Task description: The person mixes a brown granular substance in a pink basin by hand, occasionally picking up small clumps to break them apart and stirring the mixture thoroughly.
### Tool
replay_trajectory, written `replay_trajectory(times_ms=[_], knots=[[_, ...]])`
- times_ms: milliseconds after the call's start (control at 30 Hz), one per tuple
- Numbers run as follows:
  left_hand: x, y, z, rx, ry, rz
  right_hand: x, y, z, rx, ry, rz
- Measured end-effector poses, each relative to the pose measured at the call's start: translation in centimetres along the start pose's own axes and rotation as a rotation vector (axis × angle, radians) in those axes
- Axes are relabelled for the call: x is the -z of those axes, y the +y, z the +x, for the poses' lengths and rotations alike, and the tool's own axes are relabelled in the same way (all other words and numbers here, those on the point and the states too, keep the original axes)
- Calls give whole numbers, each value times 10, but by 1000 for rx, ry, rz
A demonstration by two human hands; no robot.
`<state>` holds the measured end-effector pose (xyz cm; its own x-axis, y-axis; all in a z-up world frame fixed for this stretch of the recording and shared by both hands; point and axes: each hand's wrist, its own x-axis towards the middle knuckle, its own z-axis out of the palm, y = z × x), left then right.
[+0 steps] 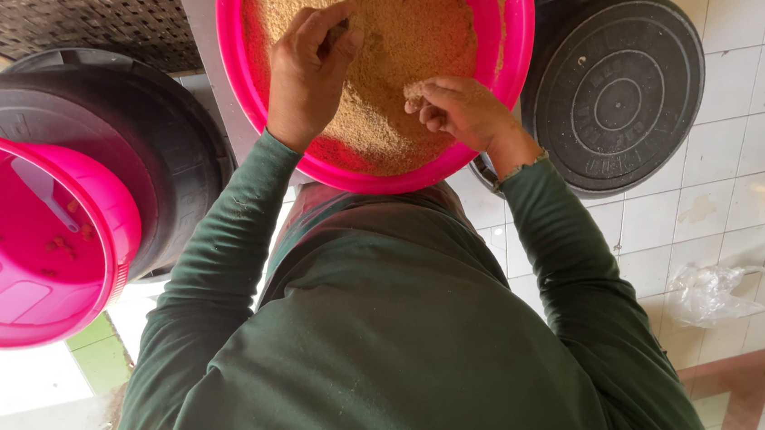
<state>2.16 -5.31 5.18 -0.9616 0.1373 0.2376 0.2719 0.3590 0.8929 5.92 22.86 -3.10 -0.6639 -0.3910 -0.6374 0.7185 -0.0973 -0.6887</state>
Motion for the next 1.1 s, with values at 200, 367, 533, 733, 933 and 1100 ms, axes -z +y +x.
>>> replay_trajectory(times_ms=[200, 367, 533, 733, 933, 1100], knots=[[-1, -5, 0, 28, -13, -32, -2, -20, -10, 42, 170, -131], [5, -8, 2, 67, -43, -45, 0, -21, -17, 171, 342, -514], [4, -10, -2, 70, -55, -55, 3, -16, -10, 299, 585, -868], [5, -11, -5, 80, -71, -58, -21, -18, -2, 654, 366, -955], [10, -7, -7, 77, -63, -48, -45, -23, 3, 881, 375, -966], [11, -5, -8, 111, -65, -67, -49, -19, 16, 863, 380, -1046]])
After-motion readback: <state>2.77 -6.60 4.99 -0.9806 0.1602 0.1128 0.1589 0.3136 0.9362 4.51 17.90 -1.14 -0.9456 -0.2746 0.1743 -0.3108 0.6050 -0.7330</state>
